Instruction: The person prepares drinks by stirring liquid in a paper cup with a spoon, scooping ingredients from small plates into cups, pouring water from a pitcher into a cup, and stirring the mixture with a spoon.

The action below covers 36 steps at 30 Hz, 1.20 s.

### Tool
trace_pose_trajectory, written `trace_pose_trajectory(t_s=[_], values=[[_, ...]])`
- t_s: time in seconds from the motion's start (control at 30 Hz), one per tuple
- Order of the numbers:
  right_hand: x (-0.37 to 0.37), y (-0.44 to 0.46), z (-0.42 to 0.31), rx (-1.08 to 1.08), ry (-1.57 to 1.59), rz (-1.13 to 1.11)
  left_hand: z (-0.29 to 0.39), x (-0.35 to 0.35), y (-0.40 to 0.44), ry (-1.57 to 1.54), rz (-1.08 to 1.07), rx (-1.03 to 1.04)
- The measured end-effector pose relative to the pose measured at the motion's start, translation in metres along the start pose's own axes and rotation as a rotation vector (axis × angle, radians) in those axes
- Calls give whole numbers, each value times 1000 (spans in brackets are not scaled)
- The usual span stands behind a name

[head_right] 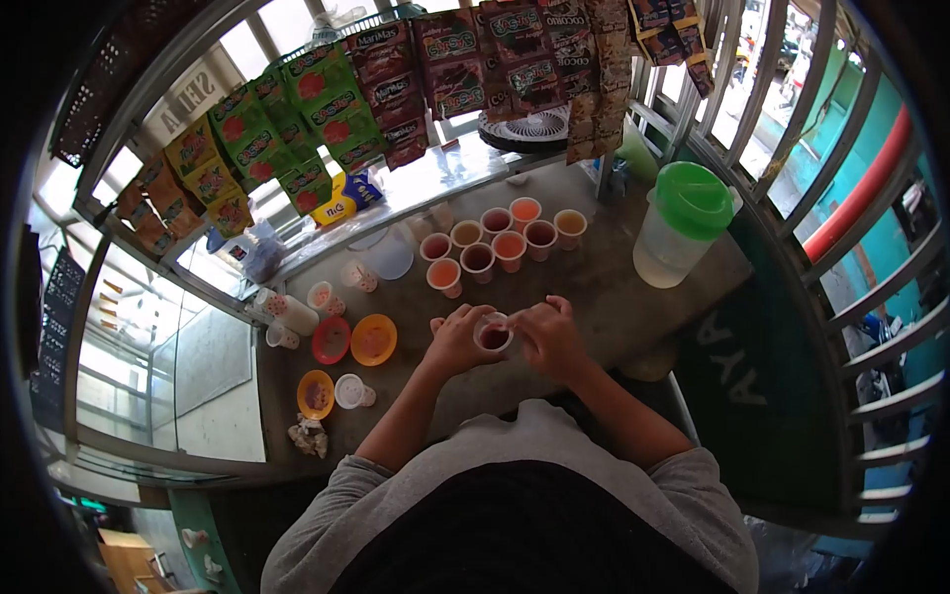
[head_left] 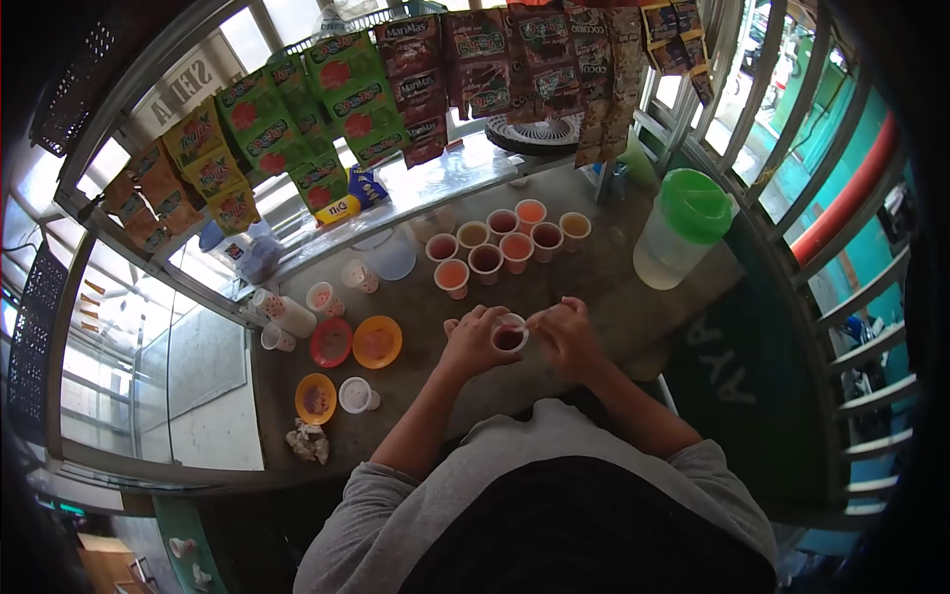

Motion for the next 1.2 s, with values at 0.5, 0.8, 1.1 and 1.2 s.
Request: trace_pose_trajectory(t_s=[0.5,0.8,1.1,1.2], values=[[1,7,113,148,179,-186,25,70,50,-43,273,-229],[-22,51,89,-273,285,-207,-1,73,31,-91,343,-381],[-5,67,84,-355,340,-195,-13,51,-13,-232,350,-357],[-2,76,91,-264,328,-205,-52,28,-57,-46,757,-395]])
Point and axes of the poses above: each hand's wrist, its own y-axis towards the middle knuckle, its own x-axis out of the palm, z = x × y, the point moved 4 cm from there along y, towards the middle knuckle, and after that the axes turned 1 degree about -y, right-handed, at the moved point
